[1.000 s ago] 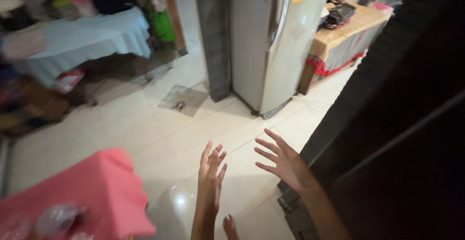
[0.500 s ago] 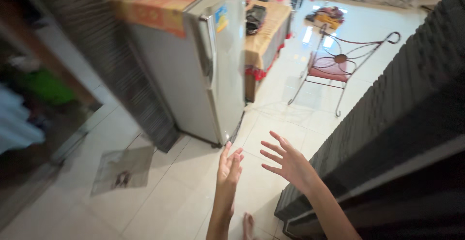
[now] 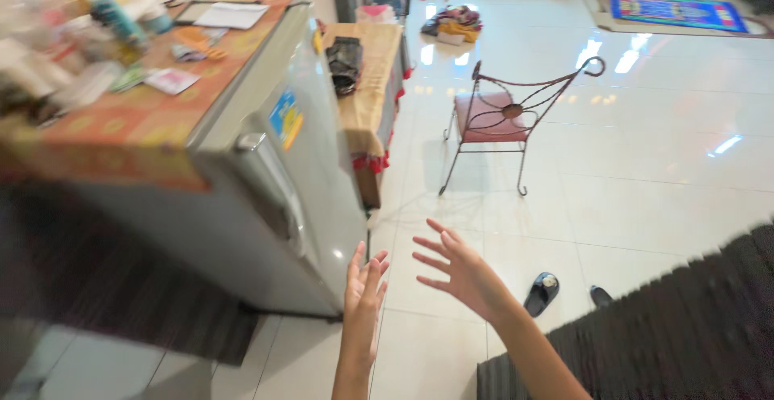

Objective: The person folds various garments on a table and then places them into a laundry basket or a drawer. The person handles shirts, shorts, and other clothing items, folding them neatly before storing them.

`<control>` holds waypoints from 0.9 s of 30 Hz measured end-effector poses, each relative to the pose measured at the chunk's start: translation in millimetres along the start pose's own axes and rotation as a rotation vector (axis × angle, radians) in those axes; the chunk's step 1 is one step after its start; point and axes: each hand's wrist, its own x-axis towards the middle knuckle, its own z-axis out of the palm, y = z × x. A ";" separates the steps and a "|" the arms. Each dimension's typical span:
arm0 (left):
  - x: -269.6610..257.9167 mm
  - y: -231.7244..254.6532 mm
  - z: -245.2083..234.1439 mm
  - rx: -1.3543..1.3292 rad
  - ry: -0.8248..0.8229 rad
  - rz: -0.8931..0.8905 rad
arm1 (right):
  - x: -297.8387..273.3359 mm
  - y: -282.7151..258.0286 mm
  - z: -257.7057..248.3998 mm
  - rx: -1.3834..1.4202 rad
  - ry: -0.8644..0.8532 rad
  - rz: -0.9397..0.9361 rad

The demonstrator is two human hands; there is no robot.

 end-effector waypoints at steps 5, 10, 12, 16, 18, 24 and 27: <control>108.9 7.8 10.7 0.015 -0.095 -0.040 | 63.5 -15.4 -26.5 0.041 0.117 0.009; 219.8 22.6 24.0 0.054 -0.166 -0.079 | 143.5 -48.7 -58.8 0.067 0.187 -0.063; 262.2 35.2 31.3 0.078 -0.188 -0.110 | 180.1 -67.6 -63.8 0.071 0.226 -0.083; 343.8 52.1 47.5 0.157 -0.228 -0.136 | 241.6 -101.7 -76.7 0.062 0.273 -0.119; 381.3 56.8 56.2 0.172 -0.231 -0.154 | 267.8 -115.3 -84.0 0.058 0.294 -0.116; 482.3 60.7 89.3 0.162 -0.245 -0.151 | 353.6 -158.7 -125.5 0.063 0.238 -0.087; 539.4 59.3 110.0 0.136 -0.209 -0.128 | 408.6 -183.6 -159.4 0.036 0.231 -0.027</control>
